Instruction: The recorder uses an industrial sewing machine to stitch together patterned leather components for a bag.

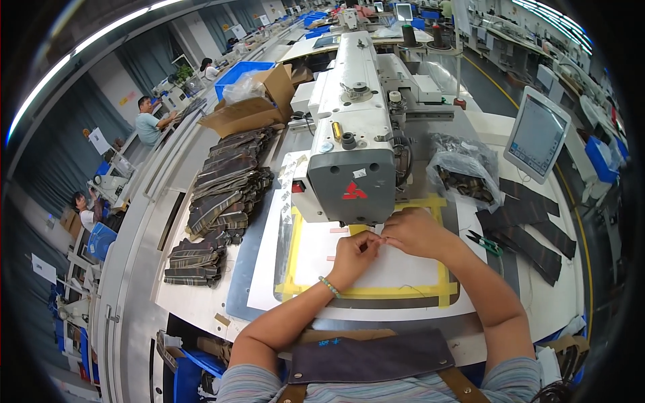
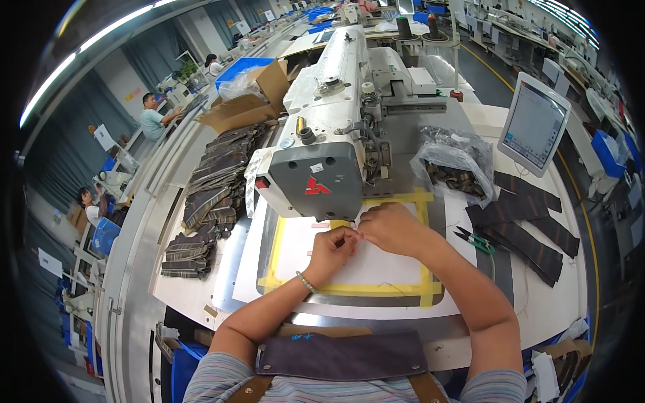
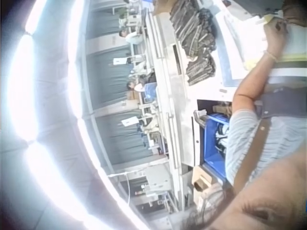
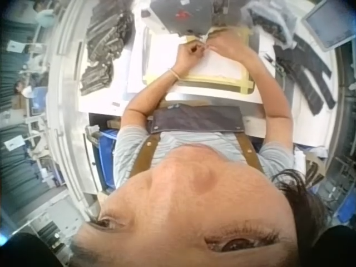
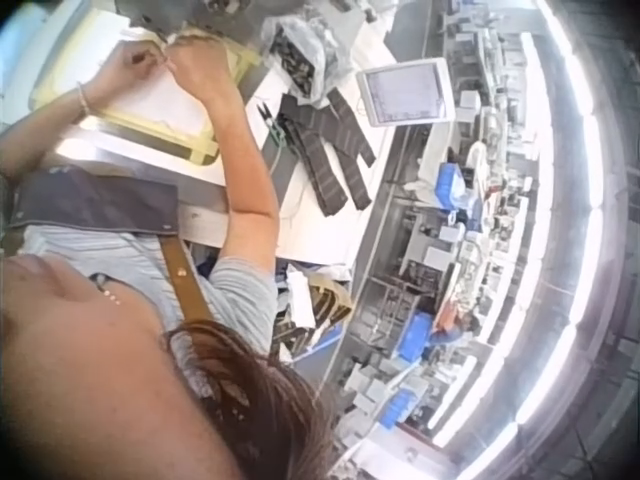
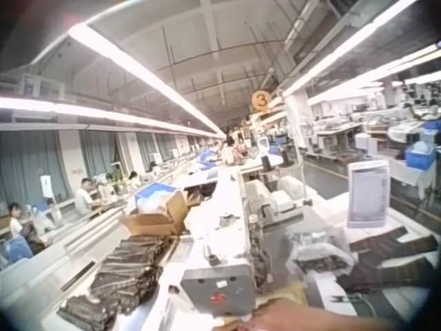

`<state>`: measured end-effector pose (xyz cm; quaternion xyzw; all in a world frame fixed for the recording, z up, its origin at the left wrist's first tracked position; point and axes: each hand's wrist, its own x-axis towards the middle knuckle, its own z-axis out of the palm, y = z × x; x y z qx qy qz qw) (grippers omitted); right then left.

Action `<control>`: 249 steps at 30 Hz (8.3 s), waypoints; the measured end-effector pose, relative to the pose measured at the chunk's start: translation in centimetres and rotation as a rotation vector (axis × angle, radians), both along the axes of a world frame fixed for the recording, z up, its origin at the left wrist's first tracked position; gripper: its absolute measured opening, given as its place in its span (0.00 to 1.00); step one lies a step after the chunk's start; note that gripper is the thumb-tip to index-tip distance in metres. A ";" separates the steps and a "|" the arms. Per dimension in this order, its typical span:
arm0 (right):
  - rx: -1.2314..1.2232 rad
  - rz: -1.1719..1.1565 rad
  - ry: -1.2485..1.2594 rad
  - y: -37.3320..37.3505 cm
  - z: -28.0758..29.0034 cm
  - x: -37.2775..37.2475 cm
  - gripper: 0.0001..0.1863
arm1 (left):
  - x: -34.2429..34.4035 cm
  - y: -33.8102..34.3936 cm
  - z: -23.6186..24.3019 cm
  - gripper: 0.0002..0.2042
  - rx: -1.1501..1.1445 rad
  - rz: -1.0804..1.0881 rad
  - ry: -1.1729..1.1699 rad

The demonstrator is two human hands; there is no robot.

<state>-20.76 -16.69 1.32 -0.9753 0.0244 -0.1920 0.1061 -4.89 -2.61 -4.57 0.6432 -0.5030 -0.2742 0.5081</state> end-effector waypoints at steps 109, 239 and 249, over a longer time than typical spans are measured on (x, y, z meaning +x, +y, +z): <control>0.442 -1.102 -0.904 -22.4 -5.9 -28.9 0.24 | 0.3 -1.0 0.1 0.06 -0.021 0.209 -0.059; 0.738 0.248 0.506 -3.4 -0.4 0.7 0.09 | -0.1 -0.1 2.1 0.10 -0.328 -0.007 -1.071; 0.333 -0.129 -0.184 -2.3 -2.5 2.2 0.06 | 1.0 0.1 2.0 0.07 -0.321 0.057 -1.030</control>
